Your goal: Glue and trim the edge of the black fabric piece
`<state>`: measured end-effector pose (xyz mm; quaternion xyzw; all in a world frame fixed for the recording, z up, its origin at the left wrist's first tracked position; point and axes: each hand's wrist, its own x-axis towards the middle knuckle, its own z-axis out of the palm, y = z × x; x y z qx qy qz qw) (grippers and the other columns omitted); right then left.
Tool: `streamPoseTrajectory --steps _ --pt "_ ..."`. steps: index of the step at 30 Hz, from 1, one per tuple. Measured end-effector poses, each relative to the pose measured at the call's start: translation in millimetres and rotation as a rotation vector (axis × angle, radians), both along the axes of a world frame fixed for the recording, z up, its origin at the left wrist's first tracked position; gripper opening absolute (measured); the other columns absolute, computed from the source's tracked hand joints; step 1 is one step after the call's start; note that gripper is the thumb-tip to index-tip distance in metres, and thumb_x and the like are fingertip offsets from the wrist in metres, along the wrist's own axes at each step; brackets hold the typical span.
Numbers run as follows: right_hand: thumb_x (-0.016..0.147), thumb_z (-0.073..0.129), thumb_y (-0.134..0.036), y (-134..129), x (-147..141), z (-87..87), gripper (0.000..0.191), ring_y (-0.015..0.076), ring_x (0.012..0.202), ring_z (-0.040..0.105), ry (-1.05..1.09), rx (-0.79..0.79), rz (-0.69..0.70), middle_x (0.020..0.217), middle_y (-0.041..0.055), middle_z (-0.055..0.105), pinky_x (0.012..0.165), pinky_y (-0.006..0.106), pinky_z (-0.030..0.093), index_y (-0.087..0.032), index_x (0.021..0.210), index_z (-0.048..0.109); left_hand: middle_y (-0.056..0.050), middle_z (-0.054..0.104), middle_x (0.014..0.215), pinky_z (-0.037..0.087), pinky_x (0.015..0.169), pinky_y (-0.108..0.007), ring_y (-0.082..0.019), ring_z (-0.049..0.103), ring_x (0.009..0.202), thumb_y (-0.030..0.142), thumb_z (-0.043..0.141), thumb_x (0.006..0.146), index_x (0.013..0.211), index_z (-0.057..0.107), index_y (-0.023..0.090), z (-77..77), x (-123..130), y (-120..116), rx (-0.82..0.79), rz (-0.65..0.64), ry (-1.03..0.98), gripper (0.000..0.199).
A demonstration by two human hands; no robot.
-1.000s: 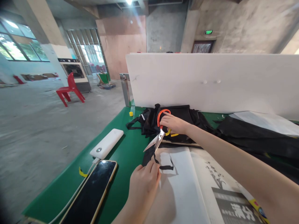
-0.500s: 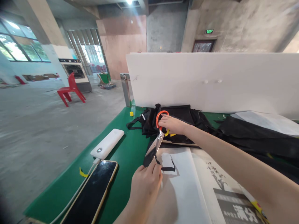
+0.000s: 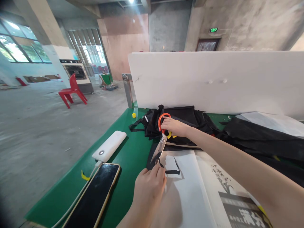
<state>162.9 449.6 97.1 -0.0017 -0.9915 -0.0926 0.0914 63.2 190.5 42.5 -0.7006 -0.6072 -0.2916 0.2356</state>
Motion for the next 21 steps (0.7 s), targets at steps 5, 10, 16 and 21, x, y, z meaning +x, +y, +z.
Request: streamPoseTrajectory --steps 5,10,16,21 --pt "0.063 0.048 -0.001 1.8 0.4 -2.8 0.031 0.0175 0.090 0.050 0.030 -0.054 -0.001 0.084 0.0025 0.057 0.104 0.044 0.024 -0.020 0.087 0.055 0.001 0.054 0.059 0.031 0.045 -0.029 -0.012 0.049 0.048 0.010 0.055 0.070 0.064 0.052 0.019 0.1 0.7 0.1 -0.009 0.000 0.004 0.011" --pt "0.060 0.048 0.001 1.3 2.2 -3.8 0.036 0.0166 0.089 0.050 0.043 -0.073 0.003 0.086 0.0017 0.058 0.107 0.044 0.019 -0.020 0.089 0.054 0.002 0.052 0.058 0.032 0.045 -0.029 -0.012 0.049 0.047 0.012 0.055 0.071 0.063 0.051 0.019 -0.9 1.0 1.2 -0.010 0.002 -0.012 0.012" --pt "0.060 0.049 0.000 5.3 1.6 -7.5 0.034 0.0169 0.088 0.051 0.037 -0.102 0.001 0.084 0.0014 0.056 0.108 0.045 0.017 -0.020 0.087 0.054 0.002 0.051 0.055 0.031 0.044 -0.029 -0.012 0.045 0.044 0.013 0.054 0.073 0.062 0.050 0.019 -2.9 1.1 2.0 0.016 0.004 0.016 0.013" --pt "0.062 0.048 -0.001 7.5 -2.6 -7.4 0.027 0.0167 0.086 0.049 0.048 -0.125 0.006 0.080 0.0013 0.056 0.101 0.042 0.028 -0.020 0.080 0.054 0.002 0.050 0.055 0.031 0.044 -0.029 -0.012 0.044 0.043 0.012 0.055 0.072 0.061 0.049 0.020 -2.7 1.4 1.6 0.018 0.008 0.009 0.015"
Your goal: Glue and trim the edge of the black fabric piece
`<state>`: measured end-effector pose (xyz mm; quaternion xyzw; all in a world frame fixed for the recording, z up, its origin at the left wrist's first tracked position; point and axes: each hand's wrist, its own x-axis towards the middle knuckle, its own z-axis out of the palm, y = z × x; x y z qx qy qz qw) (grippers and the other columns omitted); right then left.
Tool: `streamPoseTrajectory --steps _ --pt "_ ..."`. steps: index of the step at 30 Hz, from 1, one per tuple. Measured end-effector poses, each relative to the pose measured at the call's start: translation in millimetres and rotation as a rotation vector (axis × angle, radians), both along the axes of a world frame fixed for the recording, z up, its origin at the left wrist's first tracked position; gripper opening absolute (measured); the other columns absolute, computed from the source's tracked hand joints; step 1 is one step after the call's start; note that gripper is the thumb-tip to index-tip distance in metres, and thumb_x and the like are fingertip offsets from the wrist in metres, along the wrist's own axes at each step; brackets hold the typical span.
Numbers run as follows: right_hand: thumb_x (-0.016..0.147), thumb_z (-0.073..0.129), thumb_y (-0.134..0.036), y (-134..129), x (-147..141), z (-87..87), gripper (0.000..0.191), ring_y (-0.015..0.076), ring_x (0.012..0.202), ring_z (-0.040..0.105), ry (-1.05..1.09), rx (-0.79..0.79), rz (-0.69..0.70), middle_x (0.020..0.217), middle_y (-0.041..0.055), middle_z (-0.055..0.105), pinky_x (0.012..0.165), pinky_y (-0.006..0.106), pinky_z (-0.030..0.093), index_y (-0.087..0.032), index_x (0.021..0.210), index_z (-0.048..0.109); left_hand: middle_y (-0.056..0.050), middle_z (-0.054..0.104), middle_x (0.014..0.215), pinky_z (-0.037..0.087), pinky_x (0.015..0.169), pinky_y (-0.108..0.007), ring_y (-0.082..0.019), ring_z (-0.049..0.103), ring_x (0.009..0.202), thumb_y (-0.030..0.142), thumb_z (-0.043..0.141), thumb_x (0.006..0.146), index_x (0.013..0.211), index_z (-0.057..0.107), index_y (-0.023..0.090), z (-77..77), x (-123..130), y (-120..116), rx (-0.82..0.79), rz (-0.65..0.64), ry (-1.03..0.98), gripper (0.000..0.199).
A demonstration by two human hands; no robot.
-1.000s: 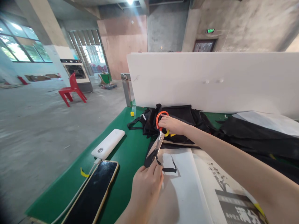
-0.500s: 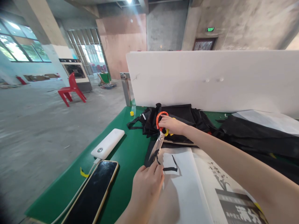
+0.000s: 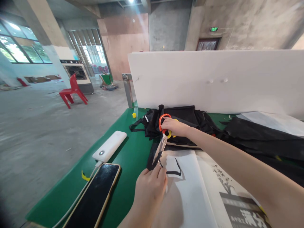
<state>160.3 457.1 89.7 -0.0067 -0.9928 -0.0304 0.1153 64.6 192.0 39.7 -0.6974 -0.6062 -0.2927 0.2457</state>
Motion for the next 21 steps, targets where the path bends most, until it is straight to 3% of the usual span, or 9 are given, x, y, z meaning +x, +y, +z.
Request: streamPoseTrajectory --steps 9,21 --pt "0.064 0.054 -0.004 3.9 -2.8 -2.8 0.018 0.0168 0.086 0.050 -0.010 -0.010 -0.015 0.079 0.0017 0.057 0.087 0.034 0.038 -0.019 0.073 0.054 0.003 0.048 0.055 0.029 0.044 -0.028 -0.012 0.042 0.042 0.007 0.055 0.068 0.060 0.046 0.020 4.2 0.9 -1.7 -0.015 -0.020 -0.024 0.017" --pt "0.068 0.048 -0.003 -2.4 -0.7 2.8 0.022 0.0149 0.083 0.053 -0.006 0.024 0.014 0.080 0.0002 0.060 0.101 0.037 0.027 -0.021 0.078 0.055 0.002 0.048 0.052 0.029 0.043 -0.028 -0.012 0.042 0.040 0.000 0.052 0.063 0.058 0.047 0.019 0.9 2.7 -1.0 0.014 -0.012 0.008 0.021"
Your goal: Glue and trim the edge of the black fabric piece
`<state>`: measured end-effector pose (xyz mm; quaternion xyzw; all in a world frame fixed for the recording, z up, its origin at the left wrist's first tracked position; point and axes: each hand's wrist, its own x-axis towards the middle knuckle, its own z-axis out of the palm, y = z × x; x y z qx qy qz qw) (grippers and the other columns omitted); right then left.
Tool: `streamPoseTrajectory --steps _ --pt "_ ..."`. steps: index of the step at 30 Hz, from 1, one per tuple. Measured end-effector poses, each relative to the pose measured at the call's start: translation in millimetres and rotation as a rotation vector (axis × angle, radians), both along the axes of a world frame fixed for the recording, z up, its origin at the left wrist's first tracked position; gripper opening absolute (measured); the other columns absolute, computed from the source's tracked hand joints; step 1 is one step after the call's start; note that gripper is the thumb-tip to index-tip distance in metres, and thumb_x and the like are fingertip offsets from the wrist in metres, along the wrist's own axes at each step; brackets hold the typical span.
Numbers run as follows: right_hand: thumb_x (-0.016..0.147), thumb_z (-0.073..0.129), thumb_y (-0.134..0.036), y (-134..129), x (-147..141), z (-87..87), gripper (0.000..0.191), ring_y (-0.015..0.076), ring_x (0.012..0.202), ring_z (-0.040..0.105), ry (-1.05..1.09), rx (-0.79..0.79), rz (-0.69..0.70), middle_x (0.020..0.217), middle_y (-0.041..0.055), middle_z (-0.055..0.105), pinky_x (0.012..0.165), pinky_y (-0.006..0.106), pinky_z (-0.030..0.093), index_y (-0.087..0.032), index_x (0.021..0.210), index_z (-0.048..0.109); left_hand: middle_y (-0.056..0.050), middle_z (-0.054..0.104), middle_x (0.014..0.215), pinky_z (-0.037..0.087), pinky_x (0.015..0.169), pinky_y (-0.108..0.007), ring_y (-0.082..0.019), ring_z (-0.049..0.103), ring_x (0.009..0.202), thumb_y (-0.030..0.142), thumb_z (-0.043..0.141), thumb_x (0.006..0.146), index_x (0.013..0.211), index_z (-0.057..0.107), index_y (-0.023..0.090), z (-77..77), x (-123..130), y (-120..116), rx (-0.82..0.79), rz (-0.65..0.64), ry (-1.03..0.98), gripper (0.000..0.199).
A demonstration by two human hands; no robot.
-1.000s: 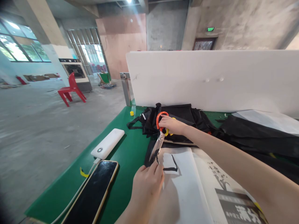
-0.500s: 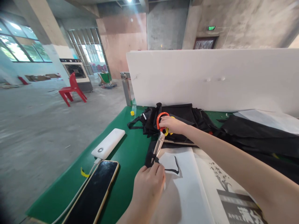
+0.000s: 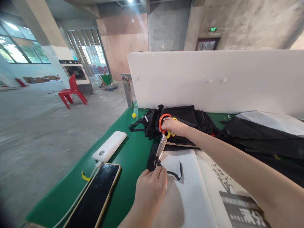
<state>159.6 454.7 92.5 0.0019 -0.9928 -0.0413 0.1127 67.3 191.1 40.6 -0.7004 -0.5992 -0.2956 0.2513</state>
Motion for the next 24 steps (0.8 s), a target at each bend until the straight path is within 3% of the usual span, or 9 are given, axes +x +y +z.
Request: streamPoseTrajectory --steps 3,6,9,12,19,24 --pt "0.066 0.049 -0.003 0 1 -0.5 0.023 0.0154 0.084 0.053 0.002 -0.004 -0.002 0.081 0.0006 0.060 0.101 0.038 0.027 -0.021 0.078 0.055 0.003 0.047 0.051 0.027 0.043 -0.029 -0.012 0.041 0.039 0.002 0.053 0.064 0.057 0.046 0.019 -1.1 1 0 0.028 -0.005 -0.005 0.020" --pt "0.064 0.049 -0.001 -2 3 0.8 0.026 0.0153 0.082 0.052 -0.001 -0.012 -0.005 0.079 0.0005 0.059 0.099 0.038 0.029 -0.020 0.080 0.056 0.003 0.049 0.053 0.027 0.042 -0.030 -0.012 0.044 0.039 0.015 0.055 0.073 0.060 0.049 0.019 0.0 3 -2 0.003 -0.033 -0.019 0.015" --pt "0.067 0.049 -0.003 -9 4 5.1 0.022 0.0155 0.081 0.049 0.016 -0.012 -0.042 0.078 0.0024 0.056 0.085 0.032 0.037 -0.019 0.079 0.057 0.002 0.052 0.056 0.029 0.043 -0.030 -0.013 0.048 0.042 0.022 0.053 0.077 0.064 0.052 0.019 2.7 4 -4 -0.031 -0.060 -0.037 0.013" --pt "0.070 0.052 -0.009 -17 7 10.8 0.016 0.0165 0.081 0.046 0.035 0.006 -0.099 0.082 0.0049 0.055 0.071 0.027 0.038 -0.018 0.082 0.058 0.002 0.051 0.054 0.028 0.043 -0.031 -0.012 0.047 0.042 0.019 0.052 0.077 0.061 0.050 0.019 4.5 5 -5 -0.031 -0.057 -0.027 0.016" --pt "0.061 0.059 -0.014 -23 23 32.3 0.031 0.0214 0.092 0.044 -0.009 0.121 -0.208 0.088 0.0047 0.057 0.088 0.036 0.031 -0.019 0.091 0.054 0.003 0.048 0.051 0.029 0.046 -0.030 -0.012 0.047 0.043 0.016 0.054 0.076 0.057 0.046 0.020 4.7 4 -4 0.008 -0.057 -0.020 0.021" --pt "0.064 0.057 -0.016 -24 34 45.6 0.027 0.0229 0.095 0.043 -0.003 0.190 -0.208 0.091 0.0049 0.058 0.090 0.038 0.029 -0.020 0.091 0.054 0.003 0.048 0.052 0.028 0.047 -0.029 -0.012 0.048 0.046 0.016 0.055 0.076 0.059 0.046 0.020 7.8 3 -5 0.047 -0.071 -0.033 0.020"
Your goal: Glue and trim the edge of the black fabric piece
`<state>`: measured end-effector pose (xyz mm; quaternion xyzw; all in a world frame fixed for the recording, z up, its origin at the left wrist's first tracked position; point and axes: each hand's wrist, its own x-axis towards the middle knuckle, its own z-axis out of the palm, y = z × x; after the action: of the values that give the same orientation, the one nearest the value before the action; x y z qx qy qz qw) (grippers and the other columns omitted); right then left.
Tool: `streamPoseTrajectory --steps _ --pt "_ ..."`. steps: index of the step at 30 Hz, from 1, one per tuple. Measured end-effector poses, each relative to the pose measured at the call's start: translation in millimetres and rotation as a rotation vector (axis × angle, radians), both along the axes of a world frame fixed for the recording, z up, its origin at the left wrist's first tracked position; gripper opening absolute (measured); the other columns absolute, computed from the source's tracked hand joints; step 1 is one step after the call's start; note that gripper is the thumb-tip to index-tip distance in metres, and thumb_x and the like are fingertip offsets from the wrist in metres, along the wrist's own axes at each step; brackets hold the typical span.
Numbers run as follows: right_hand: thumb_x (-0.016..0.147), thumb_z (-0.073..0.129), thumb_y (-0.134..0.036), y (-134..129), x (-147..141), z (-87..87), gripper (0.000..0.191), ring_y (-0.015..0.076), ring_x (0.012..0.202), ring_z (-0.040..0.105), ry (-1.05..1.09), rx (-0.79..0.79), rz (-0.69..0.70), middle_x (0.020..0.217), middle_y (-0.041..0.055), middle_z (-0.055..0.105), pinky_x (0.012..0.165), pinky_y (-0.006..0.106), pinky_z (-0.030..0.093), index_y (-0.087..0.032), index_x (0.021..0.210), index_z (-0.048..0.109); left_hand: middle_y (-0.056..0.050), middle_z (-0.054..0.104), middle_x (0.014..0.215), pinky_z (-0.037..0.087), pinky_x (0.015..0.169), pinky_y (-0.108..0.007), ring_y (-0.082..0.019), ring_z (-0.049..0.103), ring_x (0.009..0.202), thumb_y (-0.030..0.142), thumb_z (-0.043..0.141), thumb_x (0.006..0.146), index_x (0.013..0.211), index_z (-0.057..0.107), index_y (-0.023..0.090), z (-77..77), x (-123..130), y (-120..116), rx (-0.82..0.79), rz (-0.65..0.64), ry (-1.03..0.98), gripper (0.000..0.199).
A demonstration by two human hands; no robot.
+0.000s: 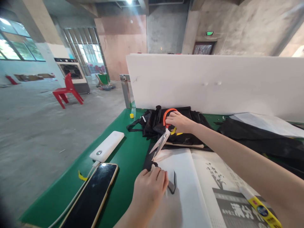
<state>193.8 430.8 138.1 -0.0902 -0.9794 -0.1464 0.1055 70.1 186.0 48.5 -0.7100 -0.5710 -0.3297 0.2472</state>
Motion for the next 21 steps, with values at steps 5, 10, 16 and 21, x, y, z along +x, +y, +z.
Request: streamPoseTrajectory --steps 5,10,16,21 --pt "0.065 0.054 -0.012 -2 3 -0.2 0.027 0.0211 0.089 0.042 -0.013 0.025 0.006 0.086 0.0035 0.058 0.088 0.036 0.030 -0.021 0.090 0.055 0.003 0.049 0.056 0.027 0.047 -0.029 -0.011 0.048 0.047 0.015 0.054 0.079 0.065 0.047 0.019 7.6 -1 -4 0.016 -0.037 -0.007 0.016" --pt "0.070 0.053 -0.013 -6 -3 -7.7 0.019 0.0204 0.087 0.041 0.002 0.010 0.035 0.083 0.0037 0.058 0.086 0.035 0.031 -0.021 0.087 0.056 0.002 0.057 0.066 0.029 0.047 -0.028 -0.010 0.051 0.051 0.014 0.054 0.081 0.080 0.054 0.018 12.4 -2 -6 0.003 -0.050 -0.012 0.003" --pt "0.070 0.051 -0.009 -9 -18 -15.1 0.021 0.0201 0.091 0.041 -0.003 -0.017 0.080 0.085 0.0034 0.058 0.090 0.036 0.030 -0.021 0.086 0.056 -0.002 0.065 0.081 0.034 0.049 -0.027 -0.010 0.057 0.056 0.016 0.056 0.081 0.096 0.057 0.015 8.5 -2 -4 0.041 -0.043 -0.033 0.015" --pt "0.070 0.050 -0.008 -11 -28 -21.8 0.021 0.0198 0.091 0.042 0.007 -0.036 0.108 0.084 0.0030 0.057 0.092 0.036 0.029 -0.021 0.084 0.055 -0.004 0.066 0.083 0.035 0.047 -0.027 -0.011 0.058 0.057 0.016 0.057 0.080 0.098 0.059 0.012 7.1 -2 -4 0.055 -0.047 -0.035 0.019"
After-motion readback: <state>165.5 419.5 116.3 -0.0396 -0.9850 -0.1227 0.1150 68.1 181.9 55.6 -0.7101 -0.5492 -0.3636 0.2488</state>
